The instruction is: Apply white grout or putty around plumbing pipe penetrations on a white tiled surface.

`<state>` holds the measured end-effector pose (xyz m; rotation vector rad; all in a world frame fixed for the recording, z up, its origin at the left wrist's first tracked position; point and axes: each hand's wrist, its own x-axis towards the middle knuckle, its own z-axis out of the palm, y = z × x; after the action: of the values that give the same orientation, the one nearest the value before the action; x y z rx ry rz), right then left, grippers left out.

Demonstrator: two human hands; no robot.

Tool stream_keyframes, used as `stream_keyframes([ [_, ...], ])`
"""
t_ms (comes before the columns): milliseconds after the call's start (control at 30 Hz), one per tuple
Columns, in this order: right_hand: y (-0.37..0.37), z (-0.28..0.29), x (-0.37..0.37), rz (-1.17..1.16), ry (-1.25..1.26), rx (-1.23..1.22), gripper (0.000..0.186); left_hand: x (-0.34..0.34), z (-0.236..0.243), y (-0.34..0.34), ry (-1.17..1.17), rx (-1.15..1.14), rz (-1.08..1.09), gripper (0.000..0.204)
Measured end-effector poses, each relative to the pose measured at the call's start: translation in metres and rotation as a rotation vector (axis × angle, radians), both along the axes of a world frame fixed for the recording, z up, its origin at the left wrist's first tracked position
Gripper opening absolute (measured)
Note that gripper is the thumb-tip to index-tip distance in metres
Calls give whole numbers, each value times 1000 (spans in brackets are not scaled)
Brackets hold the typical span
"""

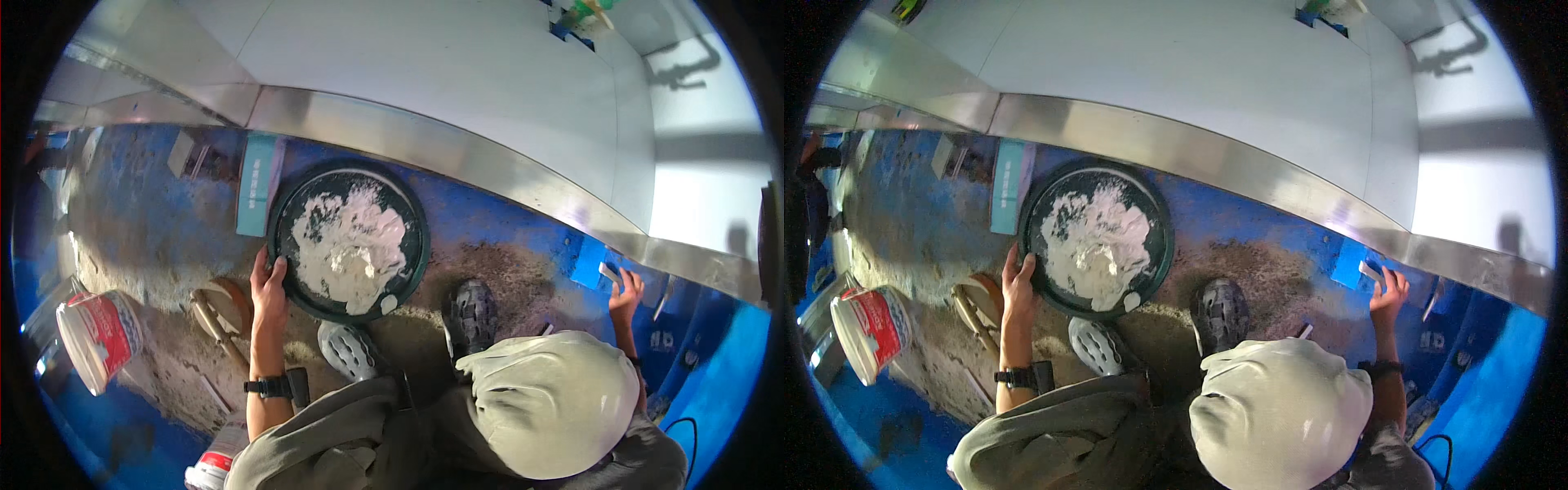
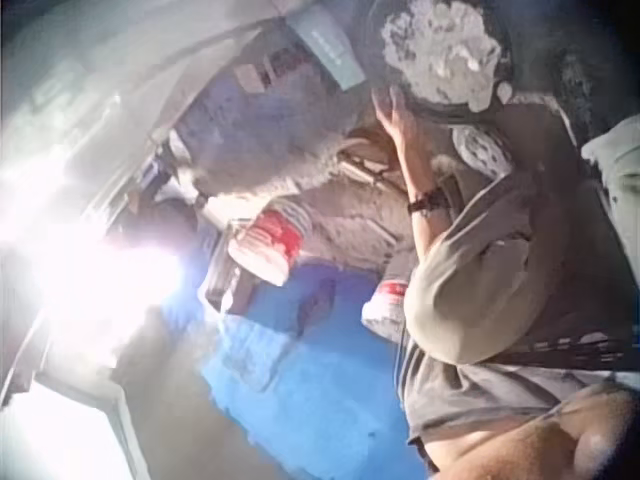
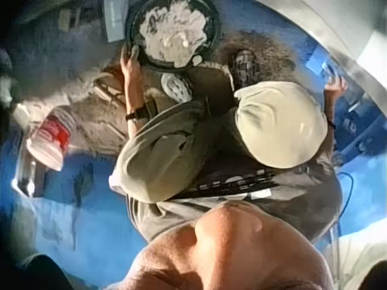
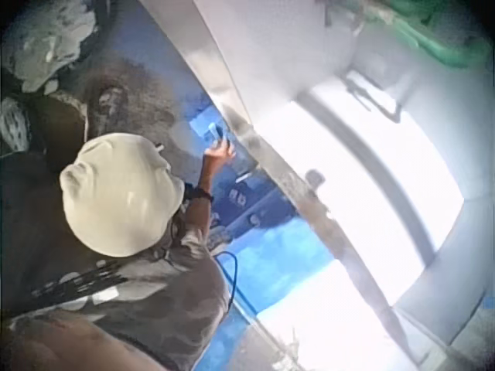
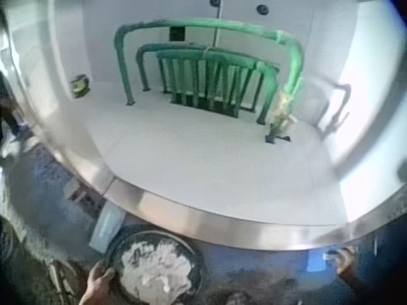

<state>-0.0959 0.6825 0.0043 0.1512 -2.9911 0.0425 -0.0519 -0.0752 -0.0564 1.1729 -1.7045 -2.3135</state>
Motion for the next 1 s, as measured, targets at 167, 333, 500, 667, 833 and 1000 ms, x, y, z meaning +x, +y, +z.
stream_keyframes([
  [167, -177, 28, -18, 251, -126, -381, 21, 8, 1, -2, -30, -25, 51, 49],
  [333, -352, 12, -30, 679, -759, -853, 17, 17, -17, -5, 11, -70, 15, 49],
  [500, -408, -24, -37, 775, -936, -786, 13, 11, 9, 17, -41, -48, 111, 47],
  [667, -420, -34, -36, 886, -926, -834, 8, 21, -5, 9, -3, -13, 81, 53],
  [833, -420, -23, -29, 806, -1066, -801, 37, 19, 0, 13, -1, -12, 86, 52],
  [1000, -422, -30, -23, 826, -1051, -880, 49, 16, 3, 18, -42, -26, 140, 44],
])
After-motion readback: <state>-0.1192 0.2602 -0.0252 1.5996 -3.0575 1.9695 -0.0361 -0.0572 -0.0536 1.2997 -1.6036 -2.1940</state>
